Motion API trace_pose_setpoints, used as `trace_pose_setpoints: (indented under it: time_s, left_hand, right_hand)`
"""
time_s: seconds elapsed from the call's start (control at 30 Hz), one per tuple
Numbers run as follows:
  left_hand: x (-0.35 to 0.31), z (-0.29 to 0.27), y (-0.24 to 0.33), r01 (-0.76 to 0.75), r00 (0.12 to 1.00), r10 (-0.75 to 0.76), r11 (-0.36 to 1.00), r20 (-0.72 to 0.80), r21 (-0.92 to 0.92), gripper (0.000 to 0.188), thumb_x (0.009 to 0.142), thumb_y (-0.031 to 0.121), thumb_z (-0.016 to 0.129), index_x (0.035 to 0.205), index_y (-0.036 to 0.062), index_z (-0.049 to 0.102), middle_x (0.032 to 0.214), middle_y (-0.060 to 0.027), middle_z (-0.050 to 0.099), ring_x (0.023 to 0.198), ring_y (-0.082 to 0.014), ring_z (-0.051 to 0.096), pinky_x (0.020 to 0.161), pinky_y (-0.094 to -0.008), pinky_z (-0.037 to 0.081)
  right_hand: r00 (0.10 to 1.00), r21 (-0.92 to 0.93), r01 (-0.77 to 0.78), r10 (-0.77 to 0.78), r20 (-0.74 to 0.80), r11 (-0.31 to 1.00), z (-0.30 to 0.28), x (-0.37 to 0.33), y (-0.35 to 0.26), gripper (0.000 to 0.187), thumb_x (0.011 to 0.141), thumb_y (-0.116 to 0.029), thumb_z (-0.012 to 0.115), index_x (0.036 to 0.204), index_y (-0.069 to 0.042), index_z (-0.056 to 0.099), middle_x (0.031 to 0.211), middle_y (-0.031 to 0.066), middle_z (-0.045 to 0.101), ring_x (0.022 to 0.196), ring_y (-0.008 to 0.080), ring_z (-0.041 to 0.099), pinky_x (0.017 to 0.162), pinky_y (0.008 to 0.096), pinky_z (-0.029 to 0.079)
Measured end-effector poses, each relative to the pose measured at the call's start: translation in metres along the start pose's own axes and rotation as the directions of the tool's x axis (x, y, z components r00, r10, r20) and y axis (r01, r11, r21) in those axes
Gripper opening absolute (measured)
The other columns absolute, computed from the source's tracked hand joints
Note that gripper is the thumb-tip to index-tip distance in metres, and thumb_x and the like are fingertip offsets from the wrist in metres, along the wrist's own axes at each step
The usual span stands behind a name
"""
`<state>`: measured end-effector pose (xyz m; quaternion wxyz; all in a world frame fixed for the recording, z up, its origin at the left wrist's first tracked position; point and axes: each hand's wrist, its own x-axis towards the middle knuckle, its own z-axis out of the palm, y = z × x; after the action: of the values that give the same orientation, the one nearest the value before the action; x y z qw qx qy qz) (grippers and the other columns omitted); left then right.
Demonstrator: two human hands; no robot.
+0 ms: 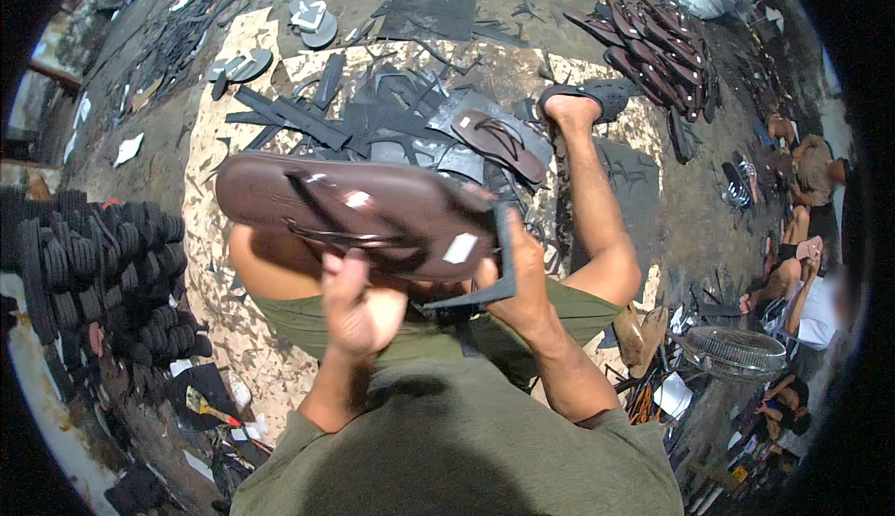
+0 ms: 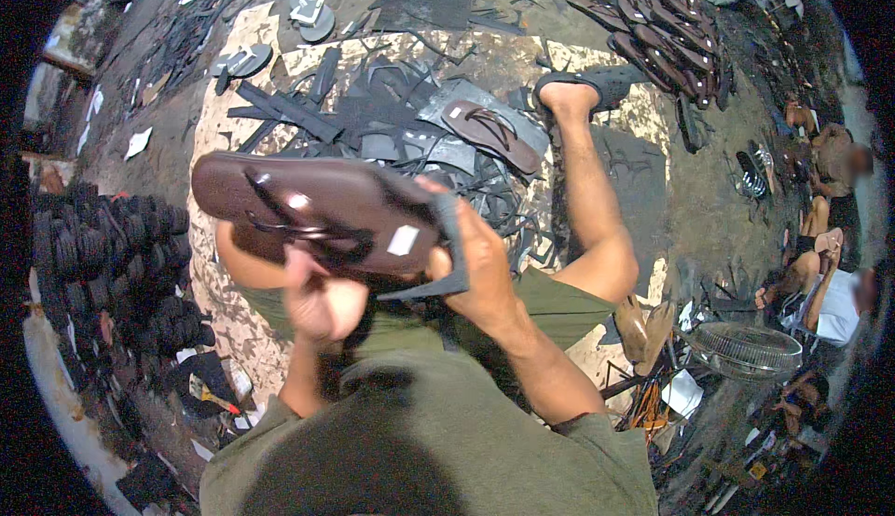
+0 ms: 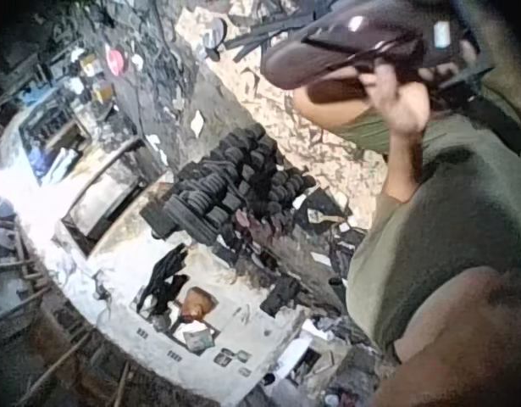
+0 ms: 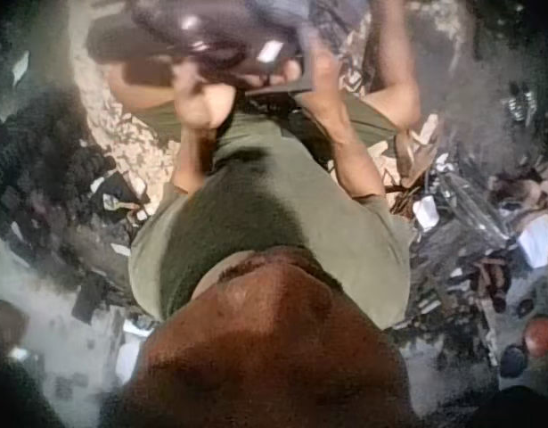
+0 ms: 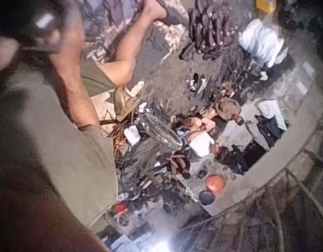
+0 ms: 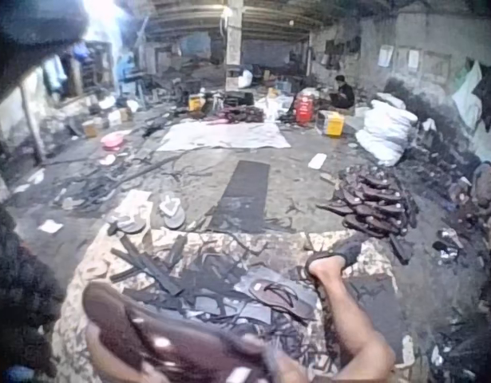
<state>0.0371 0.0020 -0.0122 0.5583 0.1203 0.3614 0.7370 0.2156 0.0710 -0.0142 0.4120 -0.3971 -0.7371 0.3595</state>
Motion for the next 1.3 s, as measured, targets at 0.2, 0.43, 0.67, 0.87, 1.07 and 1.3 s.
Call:
trace_pose_setpoints:
  time_s: [0.2, 0.43, 0.67, 0.87, 1.07, 1.3]
  left_hand:
    - [0.02, 0.002, -0.022, 0.128, 0.983, -0.133, 0.991, -0.13, -0.048, 0.056, 0.096, 0.051, 0.07, 0.133, 0.0113, 0.057, 0.121, -0.0031, 0.066, 0.108, -0.0205, 0.065, 0.1, -0.0405, 0.053]
    - [0.004, -0.011, -0.033, 0.127, 0.963, -0.135, 0.991, -0.234, -0.047, 0.052, 0.097, 0.037, 0.073, 0.138, 0.0112, 0.054, 0.126, -0.0042, 0.061, 0.115, -0.0207, 0.061, 0.1, -0.0418, 0.054]
    - [-0.003, -0.034, -0.035, 0.161, 0.98, -0.155, 0.986, -0.127, 0.038, 0.058, 0.097, 0.042, 0.071, 0.136, 0.0042, 0.052, 0.123, -0.0116, 0.066, 0.107, -0.0279, 0.068, 0.097, -0.0446, 0.056]
    - [0.0, -0.063, -0.031, 0.239, 0.964, -0.237, 0.971, -0.122, -0.003, 0.055, 0.096, 0.037, 0.074, 0.132, -0.0003, 0.055, 0.118, -0.0134, 0.067, 0.103, -0.0257, 0.069, 0.09, -0.0421, 0.06]
    - [-0.024, -0.065, -0.037, 0.158, 0.976, -0.129, 0.974, -0.177, 0.163, 0.072, 0.086, 0.025, 0.083, 0.145, 0.011, 0.046, 0.123, -0.007, 0.063, 0.109, -0.0229, 0.064, 0.097, -0.0409, 0.057]
    - [0.03, -0.028, -0.038, 0.31, 0.915, -0.386, 0.859, 0.118, 0.407, 0.06, 0.108, 0.039, 0.051, 0.155, 0.0062, 0.034, 0.137, -0.0129, 0.058, 0.117, -0.0266, 0.064, 0.094, -0.041, 0.057]
  right_hand:
    - [0.974, -0.156, -0.069, 0.101, 0.203, 0.985, -0.008, -0.039, 0.007, 0.056, 0.079, -0.001, 0.074, 0.132, -0.008, 0.06, 0.116, 0.0173, 0.07, 0.099, 0.0381, 0.07, 0.082, 0.0439, 0.059]
    - [0.882, -0.35, -0.205, 0.328, 0.338, 0.914, -0.018, -0.055, 0.016, 0.051, 0.076, 0.004, 0.069, 0.125, -0.01, 0.064, 0.099, 0.0174, 0.068, 0.091, 0.0403, 0.067, 0.078, 0.0467, 0.055]
    - [0.89, -0.255, -0.065, 0.172, 0.423, 0.965, 0.016, 0.0, 0.015, 0.043, 0.079, 0.0, 0.066, 0.121, -0.011, 0.061, 0.094, 0.0196, 0.069, 0.092, 0.0425, 0.069, 0.076, 0.0531, 0.056]
    - [0.817, -0.167, -0.024, 0.116, 0.566, 0.986, 0.031, 0.031, 0.017, 0.034, 0.088, -0.016, 0.068, 0.12, -0.008, 0.062, 0.096, 0.0198, 0.07, 0.093, 0.0412, 0.069, 0.079, 0.051, 0.054]
    - [0.913, 0.191, -0.306, 0.231, 0.335, 0.933, 0.065, 0.053, 0.036, 0.035, 0.095, -0.033, 0.071, 0.11, -0.002, 0.064, 0.078, 0.0125, 0.069, 0.075, 0.0298, 0.071, 0.066, 0.0435, 0.057]
    - [0.76, 0.431, -0.649, 0.559, 0.332, 0.627, -0.027, 0.032, 0.097, 0.049, 0.096, -0.051, 0.07, 0.103, -0.002, 0.067, 0.071, 0.0014, 0.064, 0.055, 0.0089, 0.059, 0.047, 0.0249, 0.047]
